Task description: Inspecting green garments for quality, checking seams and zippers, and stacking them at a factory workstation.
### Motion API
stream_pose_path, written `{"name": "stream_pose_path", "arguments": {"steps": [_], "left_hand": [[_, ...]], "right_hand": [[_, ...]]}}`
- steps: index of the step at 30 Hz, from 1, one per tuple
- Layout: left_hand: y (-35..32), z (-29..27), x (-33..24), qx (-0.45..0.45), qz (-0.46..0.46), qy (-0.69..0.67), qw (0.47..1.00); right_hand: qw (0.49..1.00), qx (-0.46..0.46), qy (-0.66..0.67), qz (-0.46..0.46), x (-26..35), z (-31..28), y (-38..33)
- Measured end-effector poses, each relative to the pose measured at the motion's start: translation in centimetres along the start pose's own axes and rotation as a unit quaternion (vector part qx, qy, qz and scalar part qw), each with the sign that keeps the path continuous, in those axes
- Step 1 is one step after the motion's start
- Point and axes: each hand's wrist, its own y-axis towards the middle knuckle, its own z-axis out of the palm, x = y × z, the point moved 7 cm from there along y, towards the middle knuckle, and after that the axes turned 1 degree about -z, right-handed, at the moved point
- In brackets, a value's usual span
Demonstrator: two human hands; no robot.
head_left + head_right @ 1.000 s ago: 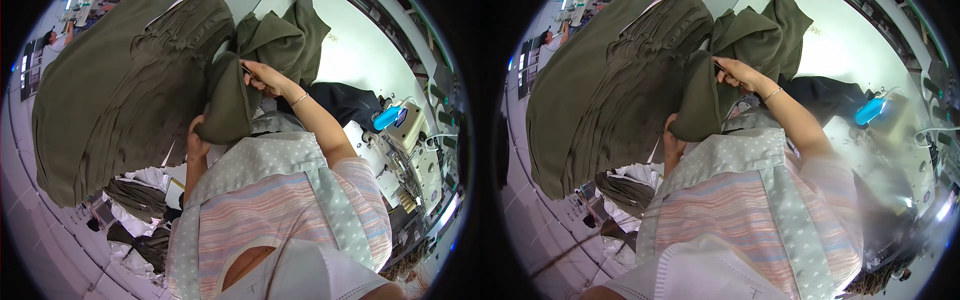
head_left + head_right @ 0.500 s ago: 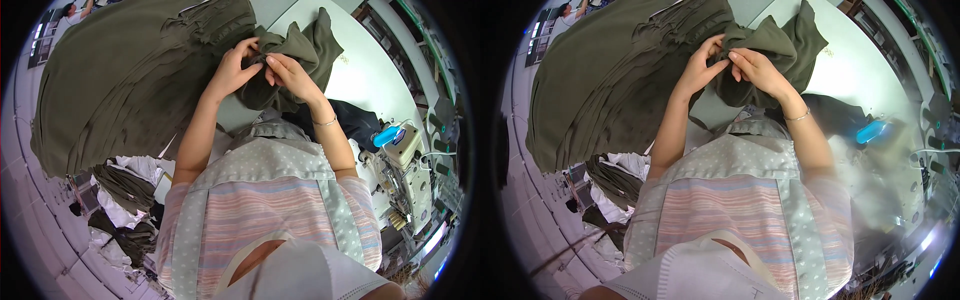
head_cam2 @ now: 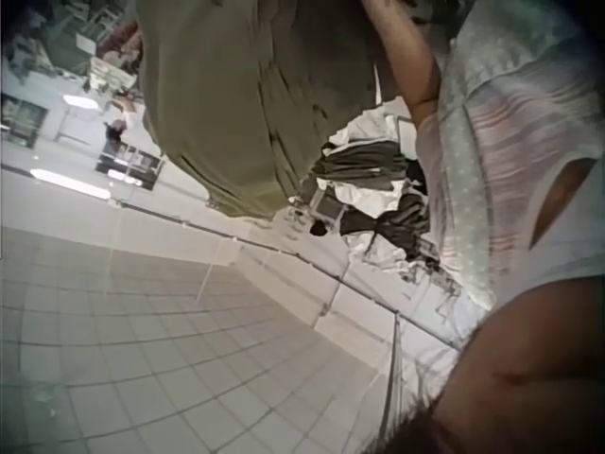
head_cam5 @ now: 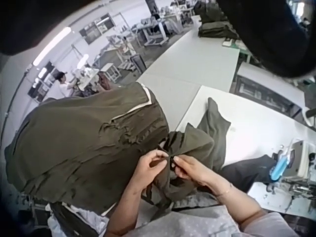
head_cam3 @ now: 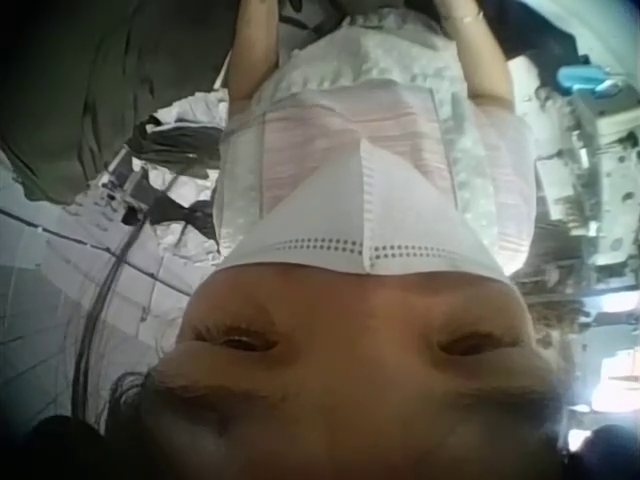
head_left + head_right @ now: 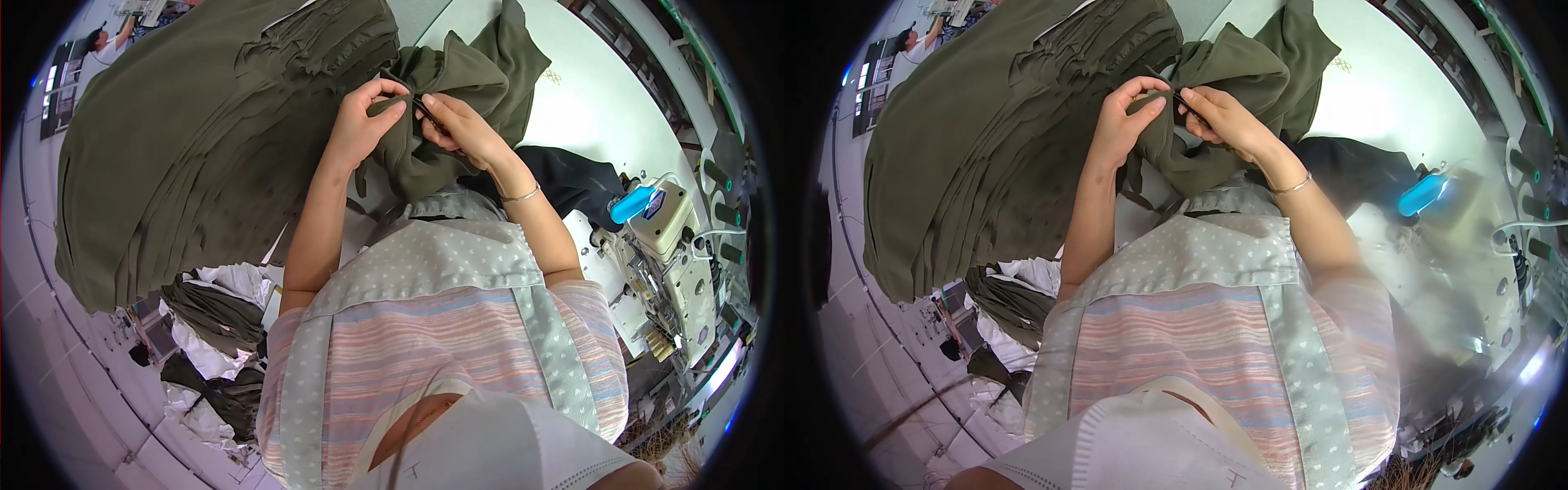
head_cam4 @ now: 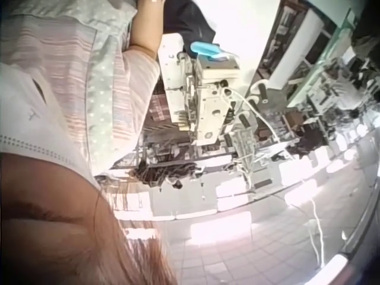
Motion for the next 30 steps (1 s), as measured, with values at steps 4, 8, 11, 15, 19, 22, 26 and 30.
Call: {"name": "stream_pose_path", "arguments": {"steps": [4,8,11,15,19,22,26,30], "left_hand": [[-0.2,0.3,-0.2,0.012,-0.007,-0.007,1.0],[-0.3,0.2,-0.2,0.014,-0.018,-0.005,1.0],[-0.3,0.3,-0.1,0.023,-0.033,-0.004,0.999],[0.1,0.6,-0.2,0.031,0.004,0.026,0.999],[0.4,-0.1,-1.3,0.006,0.024,0.031,0.999],[0.0,-1.0,-7.7,-0.061,0.188,0.094,0.976],[-0.8,-2.5,-17.6,-0.13,0.288,0.201,0.927],[-0.8,-1.0,-27.1,-0.115,0.367,0.294,0.875]], "right_hand": [[1.0,0.003,-0.006,-0.003,-0.3,0.3,0.7],[1.0,0.003,0.024,0.008,-0.2,0.7,0.7],[1.0,0.0,0.002,0.008,-0.6,0.3,0.9],[0.999,-0.028,0.019,-0.005,-0.5,-0.6,0.9],[0.991,-0.094,0.041,-0.091,1.7,-1.0,0.2],[0.977,-0.029,-0.069,-0.198,6.3,0.0,-0.3],[0.908,0.007,-0.289,-0.304,16.0,1.4,-0.9],[0.9,0.05,-0.216,-0.376,26.9,2.9,-2.0]]}}
